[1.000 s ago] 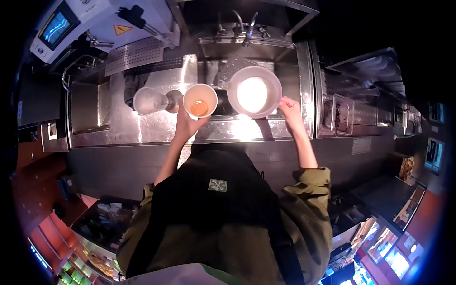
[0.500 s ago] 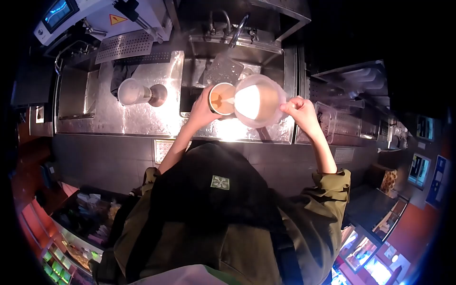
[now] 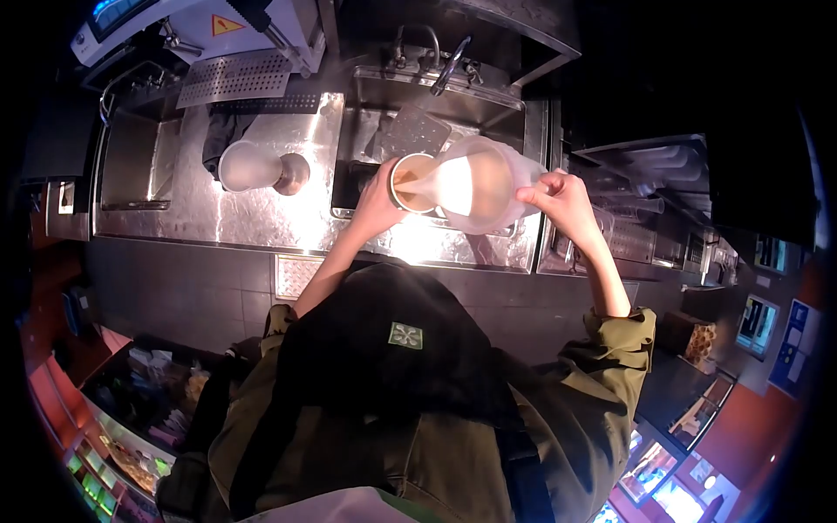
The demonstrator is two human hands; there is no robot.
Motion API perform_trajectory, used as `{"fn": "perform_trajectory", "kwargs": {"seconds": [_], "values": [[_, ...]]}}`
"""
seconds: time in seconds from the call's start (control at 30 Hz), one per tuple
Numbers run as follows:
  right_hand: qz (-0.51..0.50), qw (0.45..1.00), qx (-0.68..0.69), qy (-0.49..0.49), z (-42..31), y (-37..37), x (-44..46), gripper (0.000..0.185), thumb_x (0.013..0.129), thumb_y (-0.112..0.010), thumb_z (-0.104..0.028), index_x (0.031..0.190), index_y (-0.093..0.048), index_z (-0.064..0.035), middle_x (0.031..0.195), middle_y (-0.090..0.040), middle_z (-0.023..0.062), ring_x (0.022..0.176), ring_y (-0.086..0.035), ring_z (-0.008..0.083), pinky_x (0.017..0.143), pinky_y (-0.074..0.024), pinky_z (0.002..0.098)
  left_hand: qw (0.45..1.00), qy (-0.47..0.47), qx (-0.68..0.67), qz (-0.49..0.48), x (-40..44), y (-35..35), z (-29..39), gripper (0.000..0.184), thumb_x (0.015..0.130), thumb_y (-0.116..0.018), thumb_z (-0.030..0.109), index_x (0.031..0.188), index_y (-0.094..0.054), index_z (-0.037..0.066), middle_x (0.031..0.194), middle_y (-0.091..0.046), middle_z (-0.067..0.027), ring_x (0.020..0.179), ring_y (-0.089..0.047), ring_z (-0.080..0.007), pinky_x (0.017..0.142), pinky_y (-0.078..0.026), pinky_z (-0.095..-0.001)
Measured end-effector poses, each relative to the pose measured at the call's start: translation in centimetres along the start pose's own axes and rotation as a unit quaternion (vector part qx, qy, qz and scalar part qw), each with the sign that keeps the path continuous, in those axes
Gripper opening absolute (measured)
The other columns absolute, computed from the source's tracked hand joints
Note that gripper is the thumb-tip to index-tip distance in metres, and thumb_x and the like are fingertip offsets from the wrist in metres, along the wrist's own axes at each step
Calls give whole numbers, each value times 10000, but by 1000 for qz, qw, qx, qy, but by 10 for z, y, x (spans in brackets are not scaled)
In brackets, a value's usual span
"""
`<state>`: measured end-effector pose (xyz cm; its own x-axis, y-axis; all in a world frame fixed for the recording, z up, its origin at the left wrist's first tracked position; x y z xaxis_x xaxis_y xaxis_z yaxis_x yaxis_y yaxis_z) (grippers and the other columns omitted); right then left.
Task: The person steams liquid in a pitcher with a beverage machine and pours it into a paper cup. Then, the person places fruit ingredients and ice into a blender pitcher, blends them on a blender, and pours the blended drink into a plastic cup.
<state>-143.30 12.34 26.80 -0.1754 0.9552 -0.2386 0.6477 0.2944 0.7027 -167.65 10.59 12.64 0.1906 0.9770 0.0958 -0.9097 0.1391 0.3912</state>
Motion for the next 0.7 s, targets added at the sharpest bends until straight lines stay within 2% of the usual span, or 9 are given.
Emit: {"fn": "perform_trajectory", "kwargs": {"seconds": [0.3,0.53,0.7], "values": [[15,999,-42,1,-22,5,2,489,619,-751,-354,594,-484,55,610,-383,40,563,-353,113,511,-309,286,1000,0,-8,12,-6,3,1,788,545,-772,248,1175,-333,65,1102,-472,-161,1013,-476,-348,820,-426,-409],[13,996,-87,1,-37,7,2,527,595,-757,-379,552,-452,49,600,-373,50,557,-355,129,504,-308,294,1000,-3,-17,10,-8,3,-2,792,548,-774,248,1181,-331,71,1104,-479,-155,1006,-484,-344,816,-428,-407],[5,992,-123,20,-46,6,3,544,629,-724,-394,585,-428,60,587,-350,48,569,-331,139,503,-287,295,1000,-8,-26,2,-9,1,-2,786,549,-773,242,1179,-334,73,1100,-491,-157,1010,-485,-342,812,-431,-405]]}}
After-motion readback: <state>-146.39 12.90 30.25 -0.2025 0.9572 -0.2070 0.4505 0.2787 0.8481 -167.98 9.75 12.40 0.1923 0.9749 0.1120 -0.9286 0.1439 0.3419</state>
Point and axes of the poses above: each hand's wrist, its own x-axis towards the middle knuckle, its own y-axis out of the back of the hand, z = x × y, the point moved 8 cm from there along x, towards the middle knuckle
